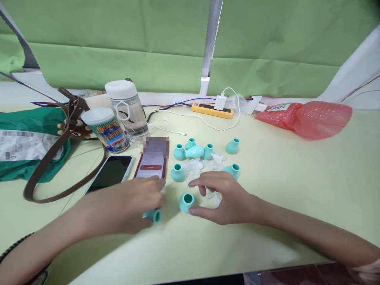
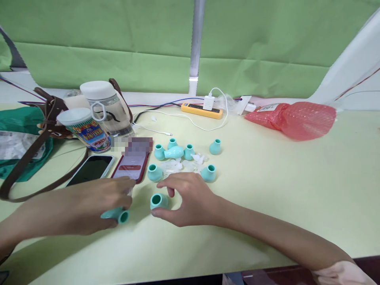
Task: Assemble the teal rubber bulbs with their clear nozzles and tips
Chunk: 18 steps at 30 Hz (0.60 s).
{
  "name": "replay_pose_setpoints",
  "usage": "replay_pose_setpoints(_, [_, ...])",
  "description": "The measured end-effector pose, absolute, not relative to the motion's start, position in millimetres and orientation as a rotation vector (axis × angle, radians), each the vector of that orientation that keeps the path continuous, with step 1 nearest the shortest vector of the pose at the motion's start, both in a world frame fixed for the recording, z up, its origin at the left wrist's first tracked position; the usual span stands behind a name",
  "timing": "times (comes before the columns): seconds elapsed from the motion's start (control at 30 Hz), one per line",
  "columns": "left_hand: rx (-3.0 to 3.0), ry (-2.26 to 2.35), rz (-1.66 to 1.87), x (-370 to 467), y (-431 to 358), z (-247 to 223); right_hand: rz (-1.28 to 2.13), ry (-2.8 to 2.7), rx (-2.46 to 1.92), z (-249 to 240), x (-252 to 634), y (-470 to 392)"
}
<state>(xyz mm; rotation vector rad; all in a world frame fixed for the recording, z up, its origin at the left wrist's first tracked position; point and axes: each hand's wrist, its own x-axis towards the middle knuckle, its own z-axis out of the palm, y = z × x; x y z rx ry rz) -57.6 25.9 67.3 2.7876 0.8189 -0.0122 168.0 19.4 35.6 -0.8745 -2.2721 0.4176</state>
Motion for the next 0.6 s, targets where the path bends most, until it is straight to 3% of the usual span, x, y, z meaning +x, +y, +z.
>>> replay_pose_setpoints(0.07, [2.699, 0.819, 0.103, -49.5, 32.0, 84.4, 0.426, -2.174, -0.844, 43.6, 170.9, 20.8])
replay_pose_setpoints(0.13, [2.642, 0.842, 0.439, -40.1, 35.2, 92.3, 0.453, -2.123, -0.835, 47.4, 172.0, 22.2])
replay_pose_setpoints(0.27, [2.538, 0.861, 0.933, -26.9, 35.6, 81.1, 0.500, -2.085, -0.809, 42.2, 168.7, 24.8])
replay_pose_setpoints(0.4, [2.426, 0.986, 0.934, -15.2, 27.8, 59.6, 0.343, -2.126, -0.904, 47.3, 176.4, 34.0])
replay_pose_setpoints(0.5, [2.587, 0.865, 0.902, -3.5, 12.6, 45.6, 0.125, -2.264, -1.275, 62.4, 199.0, 51.5])
replay_pose_setpoints(0.6, [2.944, 0.760, 0.614, 8.2, -0.5, 29.2, -0.019, -2.311, -1.645, 70.1, 225.6, 74.1])
